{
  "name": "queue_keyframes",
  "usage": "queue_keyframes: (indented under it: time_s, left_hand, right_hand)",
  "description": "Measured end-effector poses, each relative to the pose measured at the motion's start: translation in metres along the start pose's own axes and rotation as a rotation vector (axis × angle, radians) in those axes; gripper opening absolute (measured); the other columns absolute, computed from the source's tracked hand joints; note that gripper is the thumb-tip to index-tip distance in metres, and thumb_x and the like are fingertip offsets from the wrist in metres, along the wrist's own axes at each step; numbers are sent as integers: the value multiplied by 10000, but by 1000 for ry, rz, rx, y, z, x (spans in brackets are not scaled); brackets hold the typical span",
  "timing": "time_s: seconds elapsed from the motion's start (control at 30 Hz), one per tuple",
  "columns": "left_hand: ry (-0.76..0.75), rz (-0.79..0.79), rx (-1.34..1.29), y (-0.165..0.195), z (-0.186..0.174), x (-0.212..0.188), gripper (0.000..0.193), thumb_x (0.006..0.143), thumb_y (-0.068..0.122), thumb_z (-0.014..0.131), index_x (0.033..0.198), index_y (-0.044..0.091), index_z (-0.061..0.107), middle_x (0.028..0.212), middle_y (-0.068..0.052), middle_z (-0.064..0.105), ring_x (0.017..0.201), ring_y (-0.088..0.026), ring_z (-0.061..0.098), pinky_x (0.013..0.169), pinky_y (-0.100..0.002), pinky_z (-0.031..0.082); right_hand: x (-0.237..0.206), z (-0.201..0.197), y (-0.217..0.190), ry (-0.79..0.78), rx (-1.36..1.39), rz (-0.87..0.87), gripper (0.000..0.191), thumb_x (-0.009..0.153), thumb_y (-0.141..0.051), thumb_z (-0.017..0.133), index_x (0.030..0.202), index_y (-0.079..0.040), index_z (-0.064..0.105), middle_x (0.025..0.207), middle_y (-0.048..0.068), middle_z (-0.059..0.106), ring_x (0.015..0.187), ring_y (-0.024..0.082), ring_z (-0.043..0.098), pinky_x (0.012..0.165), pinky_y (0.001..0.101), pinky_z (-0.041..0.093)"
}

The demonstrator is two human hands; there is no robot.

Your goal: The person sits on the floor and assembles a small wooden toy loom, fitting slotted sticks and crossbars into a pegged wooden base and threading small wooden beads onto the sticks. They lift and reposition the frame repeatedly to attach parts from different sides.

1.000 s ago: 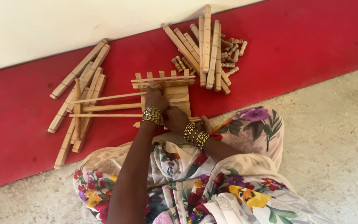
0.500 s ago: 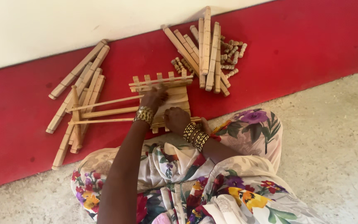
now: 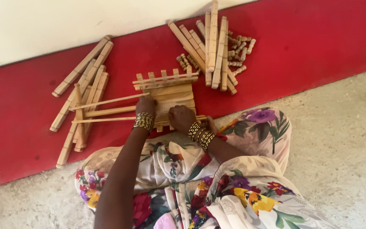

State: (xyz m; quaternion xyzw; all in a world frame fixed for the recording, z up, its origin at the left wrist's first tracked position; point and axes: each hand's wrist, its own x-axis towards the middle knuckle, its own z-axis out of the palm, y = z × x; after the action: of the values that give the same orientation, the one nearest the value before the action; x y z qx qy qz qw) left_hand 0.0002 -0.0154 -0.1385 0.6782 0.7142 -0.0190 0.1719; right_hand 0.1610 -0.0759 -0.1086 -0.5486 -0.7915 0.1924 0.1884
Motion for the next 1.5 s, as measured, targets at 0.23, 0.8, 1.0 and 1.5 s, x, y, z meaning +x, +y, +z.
queue_keyframes:
  time_s: [0.23,0.8,1.0,1.5]
  left_hand:
    - [133,327,-363,33,12,-8,230,982,247,650,877,171,840,1091,-239,657,832,-354,714,801,-443,606]
    - [-139,484,-501,61,-17,33,106,879,214,741,959,183,803,935,-48,769,814,-188,757,765,-363,628]
    - [-12,367,-290,21,-14,1,150,881,245,815,894,96,813,961,-147,756,873,-249,734,849,-377,607]
    - [139,-35,-274,0,6,-62,232,996,267,564,1194,170,634,1205,-131,688,1063,-378,684,893,-543,544]
  right_hand:
    - [4,0,1,-47,-78,84,240,878,-305,682,873,-70,728,831,183,707,781,357,712,697,487,591]
    - [20,-18,17,-148,183,215,399,785,-319,781,1067,-56,676,862,179,719,775,351,720,706,470,586]
    - [34,-16,39,-153,464,238,487,850,-117,685,1315,-53,553,1019,178,700,938,322,708,820,426,580]
    - [45,-19,43,-187,-229,58,84,831,-113,713,888,-115,774,1056,167,699,973,346,683,896,476,566]
